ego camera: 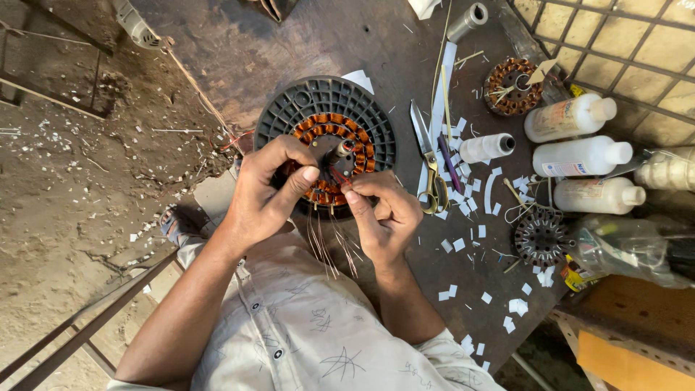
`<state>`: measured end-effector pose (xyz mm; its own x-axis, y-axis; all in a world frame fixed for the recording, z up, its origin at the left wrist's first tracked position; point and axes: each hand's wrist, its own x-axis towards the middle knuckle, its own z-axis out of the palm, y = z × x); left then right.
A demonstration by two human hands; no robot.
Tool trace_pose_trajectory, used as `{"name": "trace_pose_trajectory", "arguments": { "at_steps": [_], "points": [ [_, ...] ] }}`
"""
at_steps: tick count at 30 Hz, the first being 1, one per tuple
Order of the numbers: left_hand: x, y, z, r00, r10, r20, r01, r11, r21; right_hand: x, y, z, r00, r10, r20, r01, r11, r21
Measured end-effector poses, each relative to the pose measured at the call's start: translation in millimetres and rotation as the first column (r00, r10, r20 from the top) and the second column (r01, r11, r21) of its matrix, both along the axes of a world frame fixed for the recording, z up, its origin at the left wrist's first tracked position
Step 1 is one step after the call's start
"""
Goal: The person uses shears to cut a red wire on a motor stator, then twists the wire ends together. They use a screwdriver to adjust the stator windings and cut a strip of white insulating material with the shears.
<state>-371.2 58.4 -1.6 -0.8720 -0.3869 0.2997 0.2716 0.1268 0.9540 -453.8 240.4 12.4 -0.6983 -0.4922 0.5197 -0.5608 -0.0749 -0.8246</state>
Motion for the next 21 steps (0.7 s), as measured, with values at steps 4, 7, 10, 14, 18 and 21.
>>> {"name": "trace_pose_trajectory", "arguments": {
  "at_steps": [4,7,10,14,18,21],
  "points": [
    [4,-13,23,0.986,-0.154,-0.067,0.138,0.97,-0.198,-8,-1,-3,0.99,0.118,-0.071,-0.119,0.993,-0.004],
    [2,-17,39,0.983,-0.18,-0.038,0.157,0.929,-0.336,-10,0,-7,0.983,0.114,0.142,-0.111,0.993,-0.025],
    [1,-14,49,0.993,-0.108,0.048,0.118,0.869,-0.48,-12,1,-10,0.914,0.089,0.397,-0.054,0.994,-0.099],
    [2,-10,57,0.997,-0.041,0.073,0.075,0.82,-0.568,-16,-2,-9,0.915,0.083,0.396,-0.051,0.995,-0.089],
    [3,-9,58,0.991,-0.048,0.123,0.109,0.828,-0.55,-15,-7,-3,0.909,0.099,0.405,-0.06,0.992,-0.107],
    [1,1,53,0.998,0.008,0.064,0.03,0.82,-0.571,-13,-10,2,0.915,0.09,0.393,-0.057,0.994,-0.094]
  ]
}}
